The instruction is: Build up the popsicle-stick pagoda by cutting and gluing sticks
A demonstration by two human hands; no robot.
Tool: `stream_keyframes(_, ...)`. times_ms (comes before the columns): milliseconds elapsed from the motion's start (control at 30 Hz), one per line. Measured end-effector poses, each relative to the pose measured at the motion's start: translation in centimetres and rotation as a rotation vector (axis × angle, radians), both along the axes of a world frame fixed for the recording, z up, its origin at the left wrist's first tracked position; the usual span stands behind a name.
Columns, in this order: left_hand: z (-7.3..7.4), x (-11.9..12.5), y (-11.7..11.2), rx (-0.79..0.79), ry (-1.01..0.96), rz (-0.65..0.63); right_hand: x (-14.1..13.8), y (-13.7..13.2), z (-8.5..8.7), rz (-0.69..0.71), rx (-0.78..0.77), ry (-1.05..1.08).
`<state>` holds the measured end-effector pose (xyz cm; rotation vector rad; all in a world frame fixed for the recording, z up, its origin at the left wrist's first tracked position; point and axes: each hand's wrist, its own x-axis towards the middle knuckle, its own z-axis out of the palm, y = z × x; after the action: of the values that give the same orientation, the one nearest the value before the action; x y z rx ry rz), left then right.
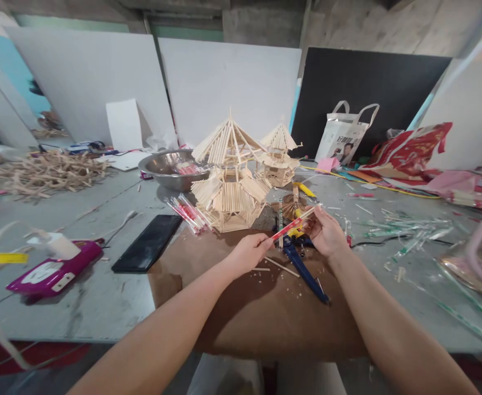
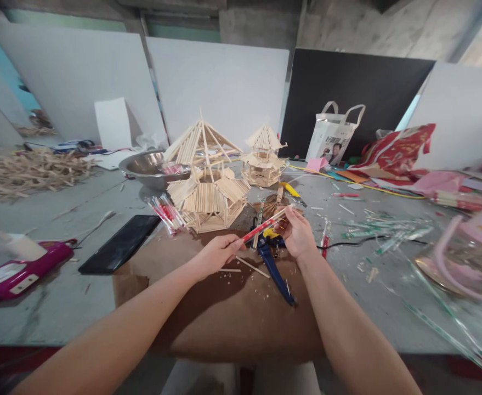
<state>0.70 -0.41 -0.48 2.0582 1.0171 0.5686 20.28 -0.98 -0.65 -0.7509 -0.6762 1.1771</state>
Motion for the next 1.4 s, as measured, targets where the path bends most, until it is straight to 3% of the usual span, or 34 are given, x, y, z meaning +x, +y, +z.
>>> stream_keyframes(367, 0.1, -0.1, 0.1, 0.025, -0.006, 0.049, -0.3, 0.3, -0.6, -0.021, -0.048, -0.098)
stream_keyframes(733, -0.4, -0.1, 0.3, 0.070, -0.025, 0.020, -1.2, -0.2, -0.4, 0.029, -0.032, -0.180)
stream_keyframes(1167, -0.6, 0.0, 0.2, 0.126, -0.014, 0.019, -2.7, -0.5, -1.4, 0.153, -0.061, -0.522)
stream_keyframes(1300, -0.4, 0.1, 0.4, 0.115, -0.035, 0.016, -2.7, -0.6, -1.1, 0.150, -0.055, -0.492)
stream_keyframes(1400, -0.3, 0.1, 0.5, 0.093, -0.047, 0.027, -2.2, -0.6, -0.4, 0.096, -0.001, -0.339)
